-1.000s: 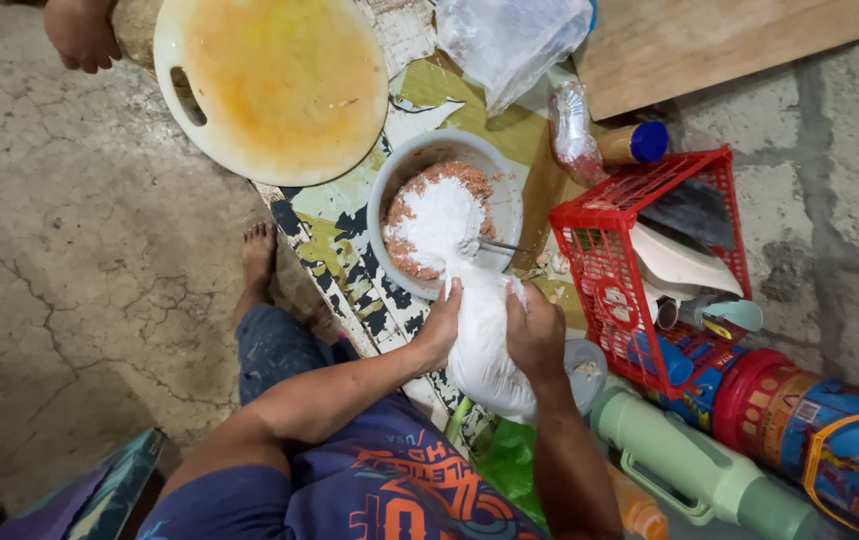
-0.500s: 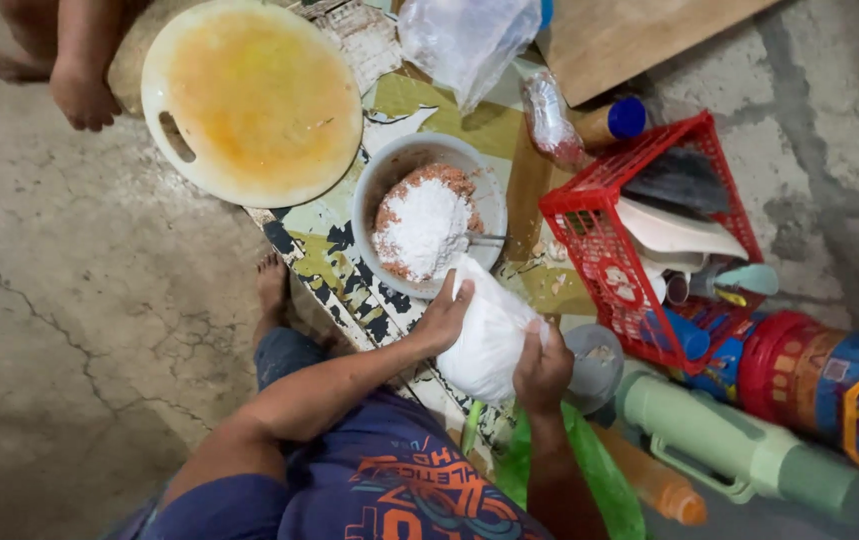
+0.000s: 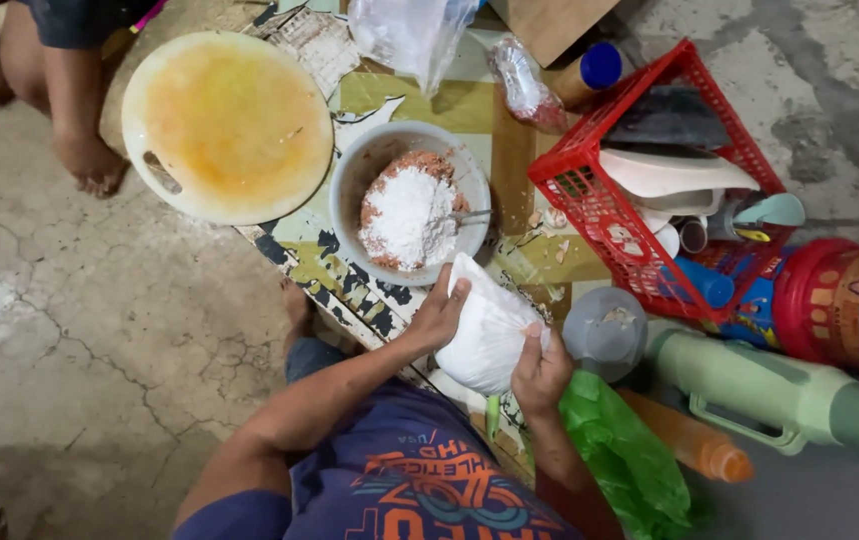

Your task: The person prepares a meat mixture for meatballs by opening a bag of binder with a knife, pouring it into a bowl of ground meat, and then mixing and kneading the mixture thoroughly by hand.

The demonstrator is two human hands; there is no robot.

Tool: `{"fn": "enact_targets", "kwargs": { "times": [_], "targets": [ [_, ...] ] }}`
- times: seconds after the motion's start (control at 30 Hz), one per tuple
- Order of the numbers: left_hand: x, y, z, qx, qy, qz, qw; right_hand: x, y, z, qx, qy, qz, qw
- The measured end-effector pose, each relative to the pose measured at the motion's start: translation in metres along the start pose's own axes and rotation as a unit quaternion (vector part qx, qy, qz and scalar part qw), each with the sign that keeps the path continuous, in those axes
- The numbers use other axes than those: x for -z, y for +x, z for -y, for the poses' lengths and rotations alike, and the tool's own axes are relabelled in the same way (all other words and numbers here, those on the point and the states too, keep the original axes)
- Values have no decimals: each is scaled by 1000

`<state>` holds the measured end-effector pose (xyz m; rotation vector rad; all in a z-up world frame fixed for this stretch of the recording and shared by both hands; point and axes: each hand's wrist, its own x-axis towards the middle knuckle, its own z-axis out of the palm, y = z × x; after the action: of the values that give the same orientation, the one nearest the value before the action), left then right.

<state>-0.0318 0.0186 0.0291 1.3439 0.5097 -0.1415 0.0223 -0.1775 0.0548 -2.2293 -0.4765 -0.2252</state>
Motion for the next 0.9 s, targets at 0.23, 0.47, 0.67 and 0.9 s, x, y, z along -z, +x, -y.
{"fn": "enact_targets", "kwargs": {
  "times": [0.23,0.47,0.67,0.9],
  "targets": [
    [6,-5,-17,11,3,-11,1000,-7,0,-13,18,34,8,999],
    [-1,0,-38,90,-170,-78,978,-19,62,48,98,-19,131,986],
    [2,-14,-82,99,-269,-102,953,-36,75,50,63,-36,179,981],
    [5,-14,-94,106,-283,-82,950,-38,78,47,51,-37,182,981]
  ]
}}
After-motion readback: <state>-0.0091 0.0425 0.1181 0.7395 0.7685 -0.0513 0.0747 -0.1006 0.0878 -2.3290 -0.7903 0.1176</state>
